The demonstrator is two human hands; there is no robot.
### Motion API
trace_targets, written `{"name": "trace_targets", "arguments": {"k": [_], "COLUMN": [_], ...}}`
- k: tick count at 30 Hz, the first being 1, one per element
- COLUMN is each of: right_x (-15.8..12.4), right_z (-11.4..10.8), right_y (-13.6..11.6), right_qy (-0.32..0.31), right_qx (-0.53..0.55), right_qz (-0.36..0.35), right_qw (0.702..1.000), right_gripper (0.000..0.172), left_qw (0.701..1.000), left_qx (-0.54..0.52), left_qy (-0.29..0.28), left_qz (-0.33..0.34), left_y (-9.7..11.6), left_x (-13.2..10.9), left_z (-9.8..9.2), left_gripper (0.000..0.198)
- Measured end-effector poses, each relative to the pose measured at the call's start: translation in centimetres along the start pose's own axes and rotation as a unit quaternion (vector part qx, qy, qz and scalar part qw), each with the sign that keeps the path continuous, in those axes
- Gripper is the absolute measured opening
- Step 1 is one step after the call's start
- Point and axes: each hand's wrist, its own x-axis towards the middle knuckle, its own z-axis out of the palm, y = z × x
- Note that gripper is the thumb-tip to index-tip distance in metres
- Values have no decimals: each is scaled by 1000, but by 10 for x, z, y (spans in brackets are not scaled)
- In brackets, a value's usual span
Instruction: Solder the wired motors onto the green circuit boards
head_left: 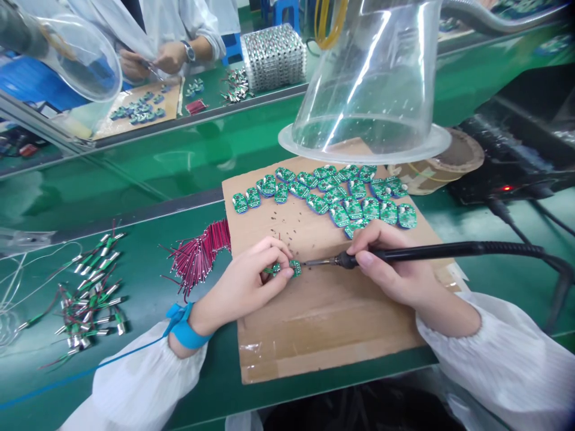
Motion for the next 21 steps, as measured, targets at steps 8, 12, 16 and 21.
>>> {"name": "trace_targets", "arguments": {"k": [8, 12, 16, 21], "right_x": [-1, -1, 0, -2], "right_z": [-1, 0, 0, -1], "right_y": [2, 1, 0, 1], "right_qy": [-8, -12, -19, -30], "right_qx": [-5, -5, -8, -8], "right_qz": [12, 7, 6, 6], "right_qw": [1000, 1000, 1000, 1000], "right_gripper": [16, 15, 13, 12], "left_qw": [1000, 1000, 1000, 1000], "left_qx": [7, 14, 14, 10], "left_qy": [-8, -3, -4, -4], "left_qz": [-3, 5, 6, 2], "left_y": [1, 0, -1, 0], "left_x": [-1, -1, -1, 0], "left_z": [1, 2, 2, 3], "left_gripper": [8, 9, 9, 9]}}
